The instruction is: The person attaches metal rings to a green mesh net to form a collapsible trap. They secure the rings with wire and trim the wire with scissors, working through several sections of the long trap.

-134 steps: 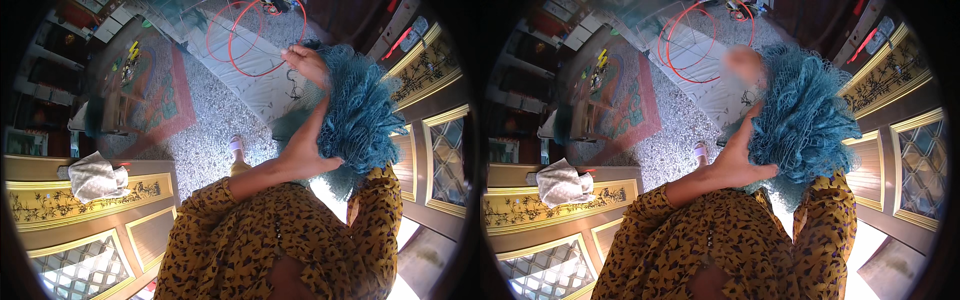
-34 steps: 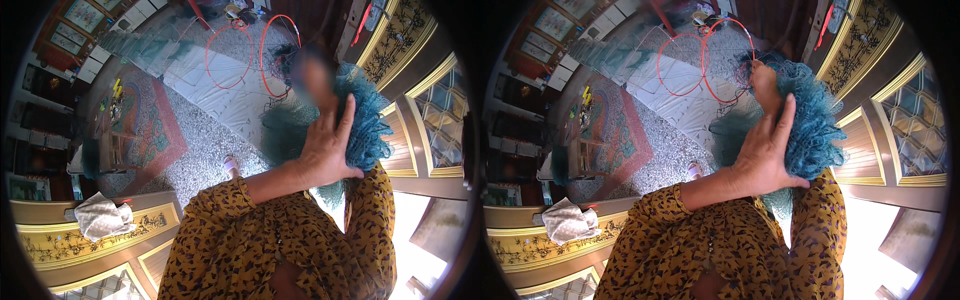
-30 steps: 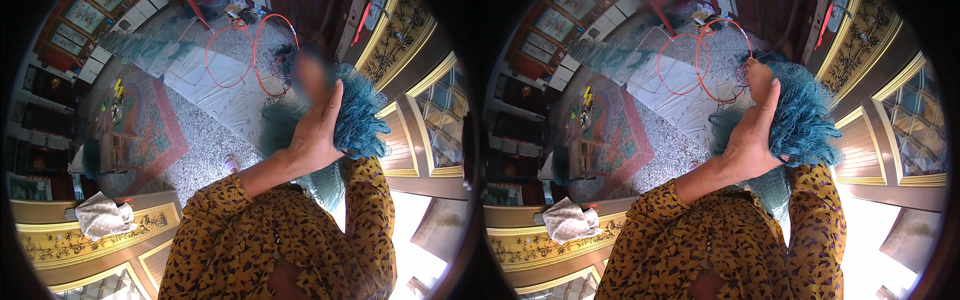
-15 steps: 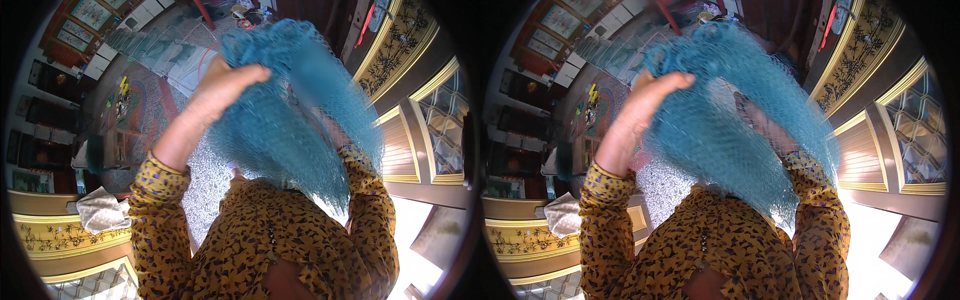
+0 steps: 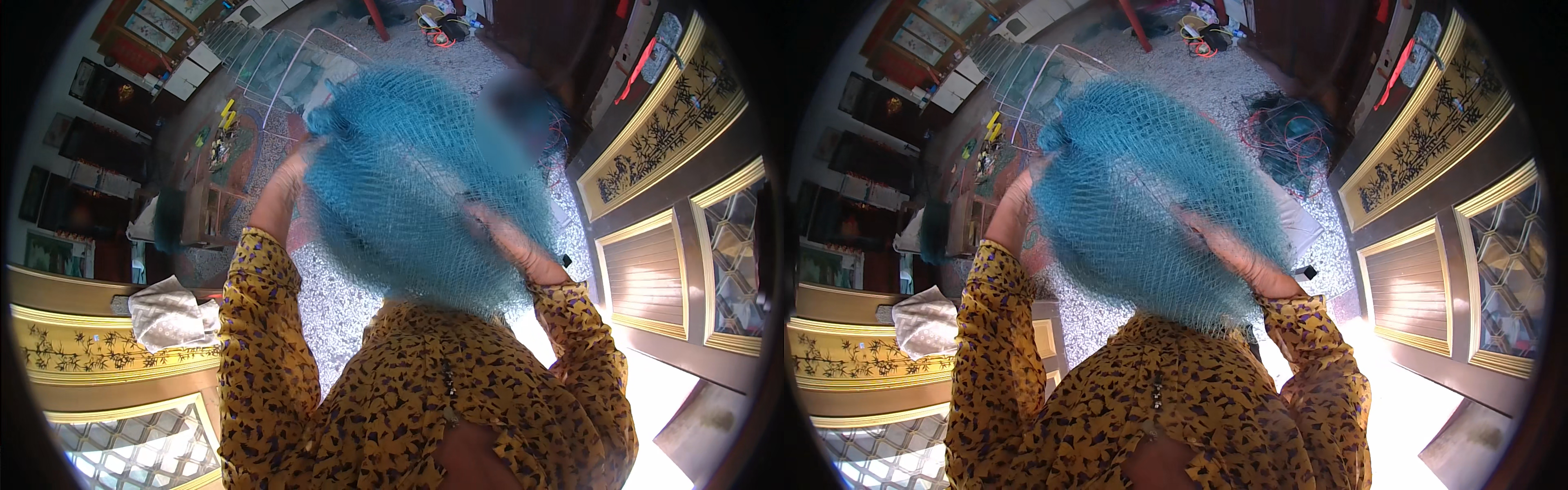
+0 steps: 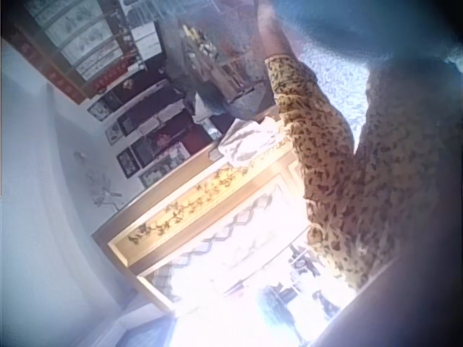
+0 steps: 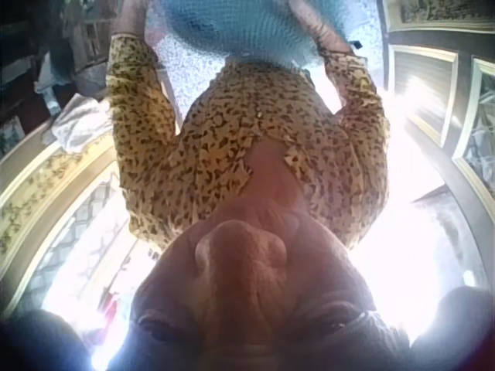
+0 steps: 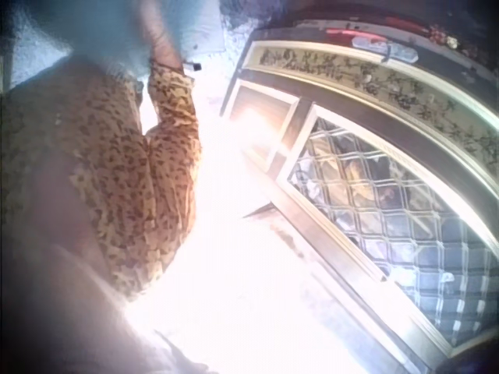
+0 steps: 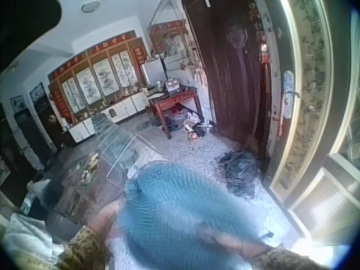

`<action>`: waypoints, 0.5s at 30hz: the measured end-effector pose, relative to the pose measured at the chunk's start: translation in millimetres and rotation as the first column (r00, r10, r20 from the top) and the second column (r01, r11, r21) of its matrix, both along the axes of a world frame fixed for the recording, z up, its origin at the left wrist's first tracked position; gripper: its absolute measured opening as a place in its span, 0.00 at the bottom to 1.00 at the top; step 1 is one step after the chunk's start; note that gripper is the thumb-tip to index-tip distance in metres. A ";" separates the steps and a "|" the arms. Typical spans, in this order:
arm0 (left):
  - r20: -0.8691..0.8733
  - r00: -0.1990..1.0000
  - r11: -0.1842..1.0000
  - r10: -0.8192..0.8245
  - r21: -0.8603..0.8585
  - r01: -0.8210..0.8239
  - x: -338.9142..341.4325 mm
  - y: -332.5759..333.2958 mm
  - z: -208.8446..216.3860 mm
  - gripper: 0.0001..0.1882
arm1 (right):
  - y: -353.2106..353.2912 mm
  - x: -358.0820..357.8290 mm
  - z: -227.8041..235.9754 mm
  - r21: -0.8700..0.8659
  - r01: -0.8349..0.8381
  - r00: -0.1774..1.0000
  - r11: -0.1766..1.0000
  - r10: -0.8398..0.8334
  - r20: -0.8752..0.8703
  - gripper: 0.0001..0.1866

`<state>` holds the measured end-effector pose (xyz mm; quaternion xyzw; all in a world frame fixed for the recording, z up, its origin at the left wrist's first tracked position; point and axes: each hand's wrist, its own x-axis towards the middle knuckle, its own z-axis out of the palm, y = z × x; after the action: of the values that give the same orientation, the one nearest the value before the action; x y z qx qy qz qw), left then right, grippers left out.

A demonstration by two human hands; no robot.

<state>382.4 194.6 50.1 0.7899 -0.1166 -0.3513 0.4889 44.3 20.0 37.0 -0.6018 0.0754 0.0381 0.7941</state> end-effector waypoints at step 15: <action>-0.035 0.916 0.916 -0.400 -0.038 0.399 -45.4 -4.6 75.4 0.36 | 20.9 -13.6 -123.2 0.279 0.173 0.984 0.945 -0.157 -0.080 0.28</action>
<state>337.0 190.0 125.4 0.7345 -0.2702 -0.4586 0.4210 30.7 40.9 -86.2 -0.4716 0.1418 -0.0009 0.8703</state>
